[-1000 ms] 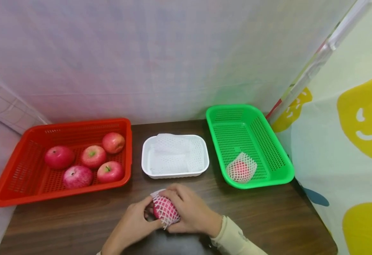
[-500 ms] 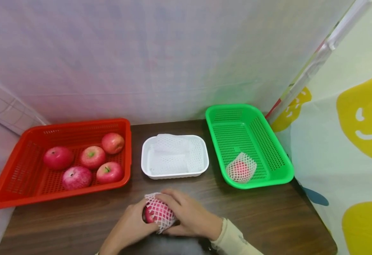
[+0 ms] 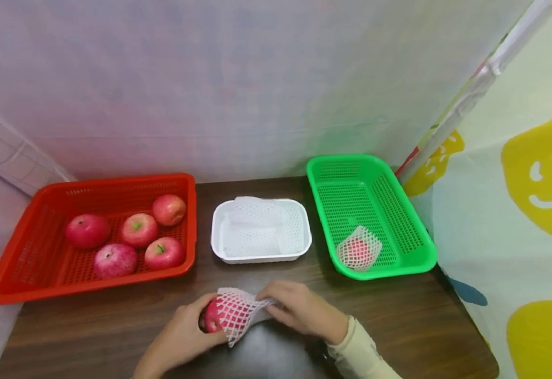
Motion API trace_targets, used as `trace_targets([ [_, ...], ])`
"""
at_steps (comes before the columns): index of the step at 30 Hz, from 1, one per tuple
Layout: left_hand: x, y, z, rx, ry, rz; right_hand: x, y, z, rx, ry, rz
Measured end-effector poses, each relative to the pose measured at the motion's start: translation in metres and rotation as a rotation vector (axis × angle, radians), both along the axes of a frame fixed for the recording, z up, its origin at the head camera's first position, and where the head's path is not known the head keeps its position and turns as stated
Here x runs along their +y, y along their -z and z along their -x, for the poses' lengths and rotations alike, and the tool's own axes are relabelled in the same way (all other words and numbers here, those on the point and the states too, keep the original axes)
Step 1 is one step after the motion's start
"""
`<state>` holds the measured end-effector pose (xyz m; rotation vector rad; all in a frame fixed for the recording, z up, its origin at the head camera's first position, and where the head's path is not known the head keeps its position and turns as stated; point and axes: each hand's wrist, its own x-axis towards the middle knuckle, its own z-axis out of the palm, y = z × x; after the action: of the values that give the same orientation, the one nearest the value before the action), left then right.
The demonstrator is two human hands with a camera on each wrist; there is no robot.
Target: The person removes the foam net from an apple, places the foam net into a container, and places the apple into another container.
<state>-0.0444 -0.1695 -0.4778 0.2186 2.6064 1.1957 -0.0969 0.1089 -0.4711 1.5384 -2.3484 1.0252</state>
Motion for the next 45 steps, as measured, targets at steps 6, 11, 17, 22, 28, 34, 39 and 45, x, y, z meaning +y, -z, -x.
trace_targets([
  [6, -0.012, -0.002, -0.003, -0.021, -0.037, -0.010, 0.012, -0.031, 0.030, 0.101, 0.058, 0.017],
  [11, -0.015, -0.001, -0.007, -0.059, -0.023, 0.021, 0.014, -0.076, 0.067, 0.245, 0.127, 0.046],
  [17, -0.012, -0.001, -0.008, -0.074, 0.002, 0.011, 0.010, -0.108, 0.113, 0.305, 0.247, 0.057],
  [22, -0.014, -0.001, -0.008, -0.073, 0.015, 0.008, -0.001, -0.102, 0.142, 0.275, 0.294, 0.019],
  [28, -0.017, 0.002, -0.011, -0.050, 0.010, 0.011, -0.010, -0.070, 0.160, 0.168, 0.360, -0.066],
  [34, -0.018, 0.005, -0.013, -0.010, 0.015, 0.018, -0.016, -0.035, 0.161, 0.062, 0.383, -0.223],
  [39, -0.016, 0.006, -0.013, -0.018, 0.015, 0.024, -0.021, -0.006, 0.162, 0.001, 0.354, -0.356],
  [45, -0.014, 0.006, -0.012, -0.046, -0.004, 0.036, -0.020, 0.016, 0.165, -0.035, 0.351, -0.515],
])
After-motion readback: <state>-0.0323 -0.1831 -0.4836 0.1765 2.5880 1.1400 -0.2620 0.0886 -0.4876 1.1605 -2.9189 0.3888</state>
